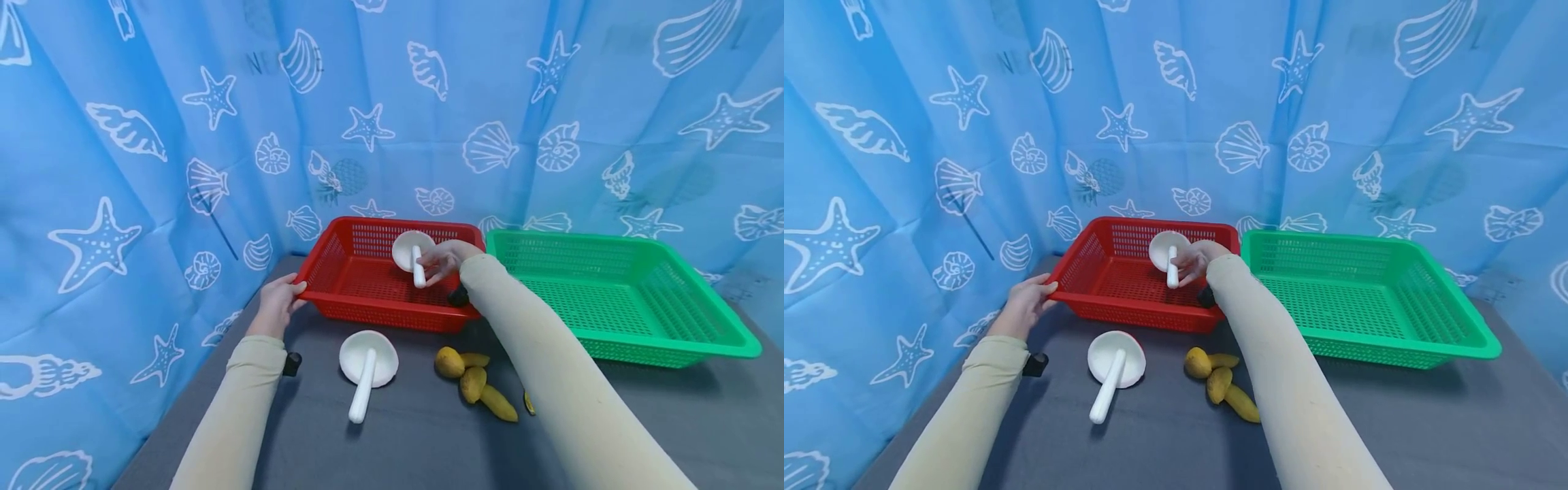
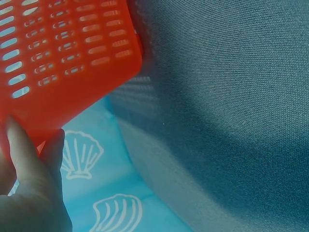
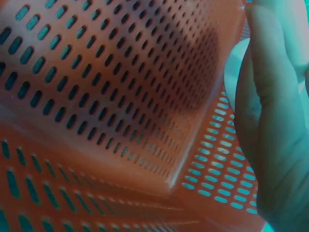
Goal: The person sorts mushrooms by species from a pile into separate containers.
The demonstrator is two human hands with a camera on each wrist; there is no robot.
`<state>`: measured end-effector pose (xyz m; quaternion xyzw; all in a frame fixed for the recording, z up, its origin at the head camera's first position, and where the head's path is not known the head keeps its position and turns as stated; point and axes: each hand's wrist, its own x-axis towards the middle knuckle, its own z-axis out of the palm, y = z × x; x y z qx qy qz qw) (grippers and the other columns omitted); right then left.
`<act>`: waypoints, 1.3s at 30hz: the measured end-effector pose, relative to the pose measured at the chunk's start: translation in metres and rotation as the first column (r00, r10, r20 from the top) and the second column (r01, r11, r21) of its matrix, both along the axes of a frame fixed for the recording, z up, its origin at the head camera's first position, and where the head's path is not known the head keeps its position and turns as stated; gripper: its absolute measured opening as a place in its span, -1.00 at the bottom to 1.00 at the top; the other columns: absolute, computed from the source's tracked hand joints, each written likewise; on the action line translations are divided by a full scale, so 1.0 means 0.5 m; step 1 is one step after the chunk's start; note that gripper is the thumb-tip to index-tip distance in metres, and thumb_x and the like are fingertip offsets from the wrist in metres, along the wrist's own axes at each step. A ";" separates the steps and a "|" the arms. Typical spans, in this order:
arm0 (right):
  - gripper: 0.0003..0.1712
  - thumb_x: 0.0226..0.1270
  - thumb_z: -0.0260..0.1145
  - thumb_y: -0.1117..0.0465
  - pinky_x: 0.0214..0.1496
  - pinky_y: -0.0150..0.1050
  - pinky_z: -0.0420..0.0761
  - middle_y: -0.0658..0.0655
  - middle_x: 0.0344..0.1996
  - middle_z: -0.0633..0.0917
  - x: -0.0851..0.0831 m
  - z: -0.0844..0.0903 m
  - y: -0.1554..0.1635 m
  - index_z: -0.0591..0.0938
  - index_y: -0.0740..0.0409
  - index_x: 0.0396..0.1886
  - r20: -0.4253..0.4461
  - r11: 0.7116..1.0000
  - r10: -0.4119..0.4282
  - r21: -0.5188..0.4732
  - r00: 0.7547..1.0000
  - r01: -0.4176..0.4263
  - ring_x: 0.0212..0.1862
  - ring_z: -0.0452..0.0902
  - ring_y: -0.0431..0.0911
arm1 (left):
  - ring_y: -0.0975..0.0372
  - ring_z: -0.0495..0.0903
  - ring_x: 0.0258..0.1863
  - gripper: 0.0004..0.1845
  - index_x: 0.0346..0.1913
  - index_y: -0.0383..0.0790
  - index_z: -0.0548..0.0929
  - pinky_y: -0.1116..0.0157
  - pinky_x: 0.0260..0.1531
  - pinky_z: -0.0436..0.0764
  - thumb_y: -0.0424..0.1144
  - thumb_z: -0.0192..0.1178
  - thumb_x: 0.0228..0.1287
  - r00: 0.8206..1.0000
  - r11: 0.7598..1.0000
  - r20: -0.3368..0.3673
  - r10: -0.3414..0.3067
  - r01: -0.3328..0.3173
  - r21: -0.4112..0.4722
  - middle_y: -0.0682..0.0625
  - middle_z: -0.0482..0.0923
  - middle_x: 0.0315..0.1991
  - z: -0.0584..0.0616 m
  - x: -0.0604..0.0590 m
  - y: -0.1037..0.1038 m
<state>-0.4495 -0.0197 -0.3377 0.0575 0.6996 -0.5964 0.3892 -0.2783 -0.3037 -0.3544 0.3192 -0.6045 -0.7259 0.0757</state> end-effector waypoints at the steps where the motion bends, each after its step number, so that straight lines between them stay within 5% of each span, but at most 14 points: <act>1: -0.41 0.43 0.20 0.28 0.05 -0.03 0.59 0.24 0.11 0.44 -0.001 -0.004 0.001 0.28 0.27 0.40 0.002 1.000 0.008 0.013 1.000 -0.008 0.12 0.43 0.13 | 0.07 0.48 0.20 -0.41 0.47 -0.14 0.26 0.30 0.13 0.49 -0.29 0.11 0.43 1.000 1.000 0.001 0.000 0.000 0.000 -0.15 0.31 0.37 0.000 -0.001 0.000; 12: -0.44 0.45 0.16 0.35 0.00 0.00 0.61 0.31 0.09 0.44 -0.012 -0.043 0.012 0.29 0.35 0.39 -0.005 1.000 -0.001 0.027 1.000 0.001 0.06 0.45 0.13 | 0.08 0.47 0.20 -0.41 0.48 -0.13 0.25 0.33 0.09 0.51 -0.31 0.10 0.44 1.000 1.000 0.012 0.006 -0.006 0.014 -0.15 0.30 0.38 0.001 -0.005 -0.002; 27: -0.65 0.46 0.15 0.35 -0.06 -0.09 0.65 0.28 -0.12 0.56 -0.007 -0.045 0.019 0.48 0.41 0.16 -0.015 0.992 0.046 0.121 0.999 -0.044 -0.23 0.58 0.03 | 0.08 0.46 0.23 -0.41 0.48 -0.12 0.24 0.32 0.11 0.50 -0.31 0.09 0.44 1.000 0.999 0.004 0.008 -0.008 0.043 -0.13 0.29 0.39 0.006 0.000 0.005; 35: -0.67 0.49 0.07 0.37 0.13 -0.06 0.52 0.33 0.02 0.49 -0.004 -0.025 0.031 0.41 0.42 0.17 0.063 0.996 -0.006 0.084 0.998 0.001 0.15 0.46 0.07 | 0.08 0.44 0.23 -0.40 0.49 -0.12 0.24 0.32 0.11 0.50 -0.31 0.09 0.44 1.000 0.999 0.002 0.005 -0.005 0.037 -0.14 0.28 0.40 0.003 0.000 0.005; 39: -0.62 0.49 0.08 0.36 0.12 -0.09 0.53 0.31 0.00 0.50 0.003 -0.007 0.034 0.36 0.42 0.23 0.053 0.995 -0.057 0.090 0.997 0.052 0.14 0.47 0.06 | 0.08 0.43 0.23 -0.40 0.49 -0.11 0.23 0.35 0.07 0.52 -0.31 0.08 0.45 1.000 0.999 0.008 -0.001 0.001 0.035 -0.13 0.27 0.40 0.004 0.001 0.002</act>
